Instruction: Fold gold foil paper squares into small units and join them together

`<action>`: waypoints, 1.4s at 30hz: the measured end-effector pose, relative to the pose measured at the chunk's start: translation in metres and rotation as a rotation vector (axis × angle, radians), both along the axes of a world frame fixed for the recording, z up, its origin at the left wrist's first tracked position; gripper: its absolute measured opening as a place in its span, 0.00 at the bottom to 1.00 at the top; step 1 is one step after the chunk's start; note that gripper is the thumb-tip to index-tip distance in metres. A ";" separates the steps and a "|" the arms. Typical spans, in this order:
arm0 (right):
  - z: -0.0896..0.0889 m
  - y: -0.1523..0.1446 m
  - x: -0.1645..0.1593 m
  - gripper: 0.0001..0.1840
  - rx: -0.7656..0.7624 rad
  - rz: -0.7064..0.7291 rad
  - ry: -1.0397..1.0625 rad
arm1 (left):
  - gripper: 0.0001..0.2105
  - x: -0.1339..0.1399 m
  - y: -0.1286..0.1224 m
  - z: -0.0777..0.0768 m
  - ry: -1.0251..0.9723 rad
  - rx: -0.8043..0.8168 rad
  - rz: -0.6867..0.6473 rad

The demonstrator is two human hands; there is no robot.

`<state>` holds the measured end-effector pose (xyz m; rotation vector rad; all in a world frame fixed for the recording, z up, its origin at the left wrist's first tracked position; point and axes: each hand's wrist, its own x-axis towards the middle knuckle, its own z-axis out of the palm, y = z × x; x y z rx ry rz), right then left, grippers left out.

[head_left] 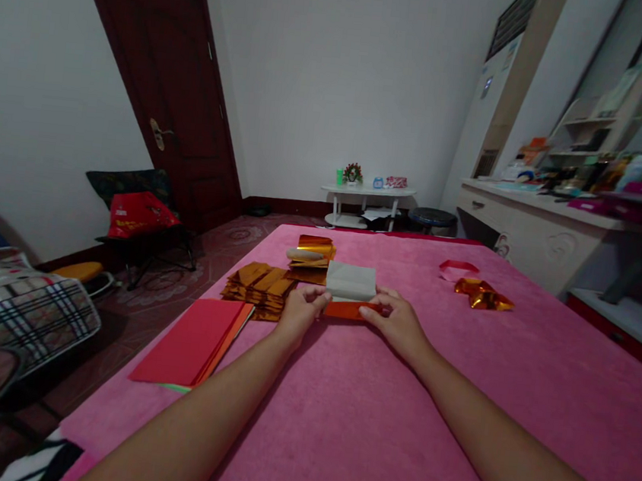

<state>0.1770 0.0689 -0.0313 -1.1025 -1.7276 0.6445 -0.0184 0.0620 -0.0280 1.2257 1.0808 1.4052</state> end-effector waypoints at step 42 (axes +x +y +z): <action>0.010 -0.010 -0.002 0.16 -0.193 -0.006 0.452 | 0.18 0.004 -0.009 0.008 -0.054 -0.018 -0.033</action>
